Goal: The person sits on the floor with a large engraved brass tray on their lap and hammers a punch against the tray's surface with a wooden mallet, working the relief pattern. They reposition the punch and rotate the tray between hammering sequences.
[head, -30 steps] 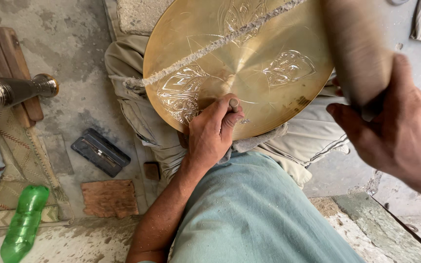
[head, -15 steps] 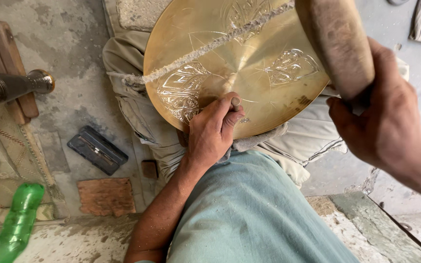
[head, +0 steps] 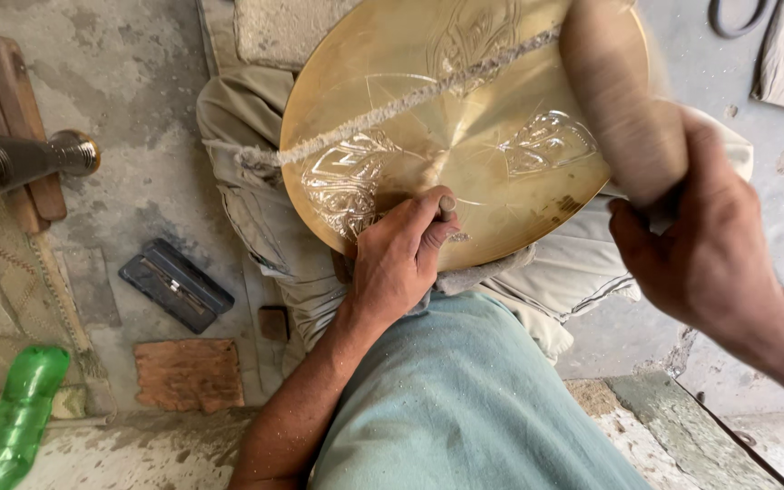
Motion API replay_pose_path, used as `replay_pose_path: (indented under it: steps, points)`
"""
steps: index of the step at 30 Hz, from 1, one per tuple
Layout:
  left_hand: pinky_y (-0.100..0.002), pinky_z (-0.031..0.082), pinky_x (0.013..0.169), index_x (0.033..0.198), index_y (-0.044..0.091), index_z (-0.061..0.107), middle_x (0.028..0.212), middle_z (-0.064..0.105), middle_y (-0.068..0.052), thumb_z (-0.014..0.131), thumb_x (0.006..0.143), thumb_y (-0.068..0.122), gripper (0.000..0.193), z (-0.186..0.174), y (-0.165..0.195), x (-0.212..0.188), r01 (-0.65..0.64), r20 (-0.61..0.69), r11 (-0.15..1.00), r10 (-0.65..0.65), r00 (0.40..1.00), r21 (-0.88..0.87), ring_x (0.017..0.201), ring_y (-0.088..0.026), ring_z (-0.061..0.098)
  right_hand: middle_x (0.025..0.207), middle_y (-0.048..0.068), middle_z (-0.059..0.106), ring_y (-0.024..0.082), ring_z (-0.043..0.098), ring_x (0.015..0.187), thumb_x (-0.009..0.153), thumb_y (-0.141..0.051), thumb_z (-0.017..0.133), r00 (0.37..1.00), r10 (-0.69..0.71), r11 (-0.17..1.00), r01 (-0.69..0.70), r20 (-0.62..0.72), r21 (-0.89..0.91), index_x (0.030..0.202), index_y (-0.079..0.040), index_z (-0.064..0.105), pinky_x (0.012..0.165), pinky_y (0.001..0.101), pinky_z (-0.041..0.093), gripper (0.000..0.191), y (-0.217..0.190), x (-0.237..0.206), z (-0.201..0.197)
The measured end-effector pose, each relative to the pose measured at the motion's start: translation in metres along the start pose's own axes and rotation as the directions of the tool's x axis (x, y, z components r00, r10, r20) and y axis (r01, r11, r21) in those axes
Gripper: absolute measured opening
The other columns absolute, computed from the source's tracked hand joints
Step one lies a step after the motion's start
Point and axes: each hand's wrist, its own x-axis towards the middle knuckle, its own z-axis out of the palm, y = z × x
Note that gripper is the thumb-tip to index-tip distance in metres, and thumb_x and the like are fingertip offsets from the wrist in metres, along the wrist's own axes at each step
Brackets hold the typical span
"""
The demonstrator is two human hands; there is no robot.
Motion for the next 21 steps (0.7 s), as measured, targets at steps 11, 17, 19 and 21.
replay_pose_path:
  steps: [11,17,19,21]
  points:
    - [-0.038,0.059,0.077,0.122,0.009,0.059,0.1,0.072,-0.007,0.066,0.105,0.018,0.02,0.001,0.0,0.0,-0.012,0.025,0.999,0.011,1.0,0.042,0.092,-0.025,0.075,0.115,0.012,0.072,0.029,0.069,0.097,0.078,0.001,0.069,0.941,-0.332,0.666,0.286,0.069,-0.689,0.148,-0.017,0.061,0.084,0.0453,0.055,0.073,0.012,0.002,-0.002]
    - [-0.04,0.058,0.075,0.124,0.009,0.061,0.1,0.071,-0.01,0.068,0.103,0.019,0.024,0.001,-0.001,0.0,-0.004,0.006,0.996,0.004,1.0,0.089,0.09,-0.028,0.074,0.114,0.004,0.072,0.022,0.07,0.094,0.086,-0.005,0.07,0.954,-0.3,0.754,0.246,0.013,-0.61,0.142,-0.022,0.057,0.084,0.0414,0.058,0.06,0.008,0.001,0.001]
    - [-0.039,0.059,0.076,0.128,0.008,0.058,0.101,0.071,-0.009,0.066,0.104,0.019,0.028,0.0,-0.001,-0.001,0.017,0.024,1.0,-0.017,1.0,0.021,0.09,-0.027,0.075,0.117,0.006,0.072,0.024,0.069,0.095,0.087,-0.003,0.07,0.939,-0.34,0.707,0.288,0.046,-0.646,0.144,-0.02,0.059,0.084,0.0427,0.058,0.061,0.011,0.002,0.0]
    - [-0.038,0.059,0.075,0.13,0.007,0.058,0.101,0.071,-0.009,0.065,0.104,0.019,0.029,-0.001,-0.001,-0.001,0.028,0.028,1.0,-0.028,0.999,0.001,0.09,-0.026,0.075,0.121,0.01,0.065,0.022,0.066,0.096,0.09,-0.01,0.066,1.0,-0.019,0.993,0.02,0.011,-0.117,0.148,-0.013,0.047,0.083,0.042,0.059,0.061,0.015,0.003,0.001]
